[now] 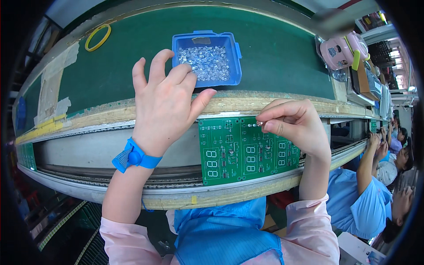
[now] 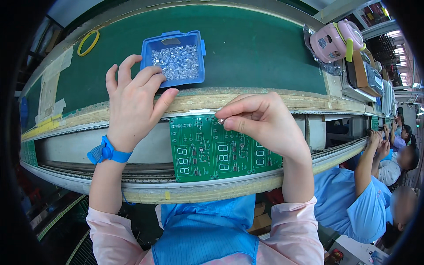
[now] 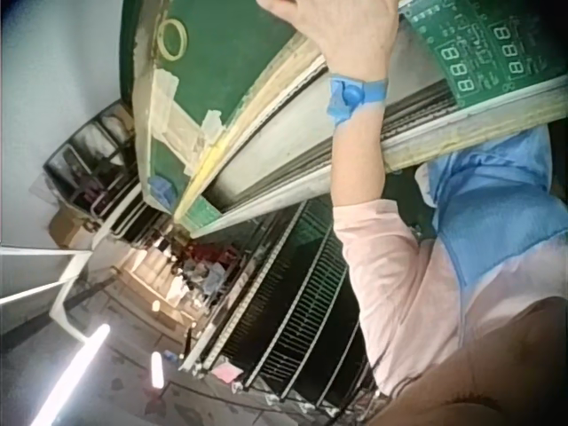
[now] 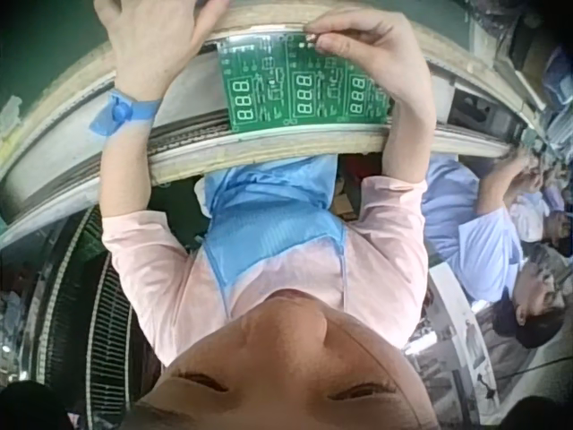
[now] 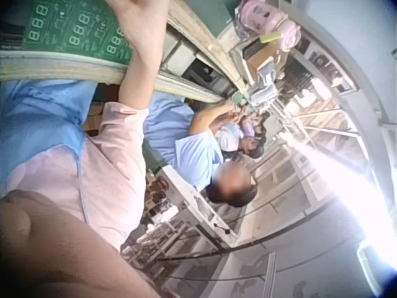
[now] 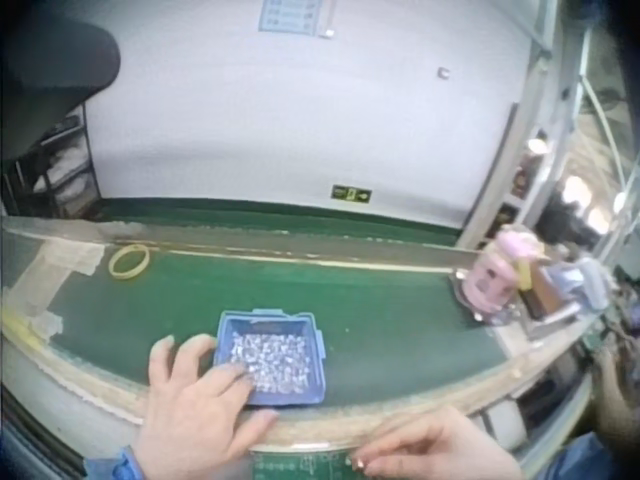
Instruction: The person places small electronic components onto a green circuit board by hand. They pick components from a blue container and insert them into specific slots on the board, working along a production line.
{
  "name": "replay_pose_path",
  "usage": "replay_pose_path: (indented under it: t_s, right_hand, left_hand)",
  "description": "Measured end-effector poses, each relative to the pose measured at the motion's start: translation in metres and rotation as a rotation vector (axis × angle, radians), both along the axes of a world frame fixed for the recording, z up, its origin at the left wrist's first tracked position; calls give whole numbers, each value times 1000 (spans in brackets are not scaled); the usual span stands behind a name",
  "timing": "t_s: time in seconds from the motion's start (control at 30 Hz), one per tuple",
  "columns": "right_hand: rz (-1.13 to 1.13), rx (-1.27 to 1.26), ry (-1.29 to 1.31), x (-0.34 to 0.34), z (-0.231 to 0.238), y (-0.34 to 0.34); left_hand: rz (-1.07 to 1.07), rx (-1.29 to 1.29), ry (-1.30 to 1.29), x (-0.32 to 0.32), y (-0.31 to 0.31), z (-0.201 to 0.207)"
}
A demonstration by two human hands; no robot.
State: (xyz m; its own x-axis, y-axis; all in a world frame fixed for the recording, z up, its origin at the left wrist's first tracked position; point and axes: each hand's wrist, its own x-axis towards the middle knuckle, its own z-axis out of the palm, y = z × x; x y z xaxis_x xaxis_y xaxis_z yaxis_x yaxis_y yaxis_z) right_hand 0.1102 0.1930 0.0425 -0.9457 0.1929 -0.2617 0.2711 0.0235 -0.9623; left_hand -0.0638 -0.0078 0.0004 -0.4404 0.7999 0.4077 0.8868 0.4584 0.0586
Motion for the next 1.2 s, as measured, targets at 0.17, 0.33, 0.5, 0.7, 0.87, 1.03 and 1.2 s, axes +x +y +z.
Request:
replay_pose_path:
  t_s: [0.17, 0.33, 0.5, 0.7, 0.87, 1.03, 1.2]
  right_hand:
    - [24, 62, 9, 2, 2, -3]
    - [13, 25, 36, 4, 0, -1]
    - [-10, 88, 112, 1, -1, -2]
    - [-14, 221, 143, -1, -4, -3]
    - [120, 391, 137, -7, -11, -5]
    - [190, 534, 195, 0, 11, -43]
    - [290, 239, 263, 30, 3, -114]
  left_hand:
    - [5, 16, 9, 1, 0, -3]
    - [-5, 43, -2, 0, 1, -4]
    - [-30, 120, 21, -1, 1, -8]
    - [-40, 56, -40, 1, -2, -4]
    - [-30, 49, -22, 3, -3, -7]
    - [-54, 105, -3, 1, 3, -8]
    - [-79, 109, -4, 0, 1, -10]
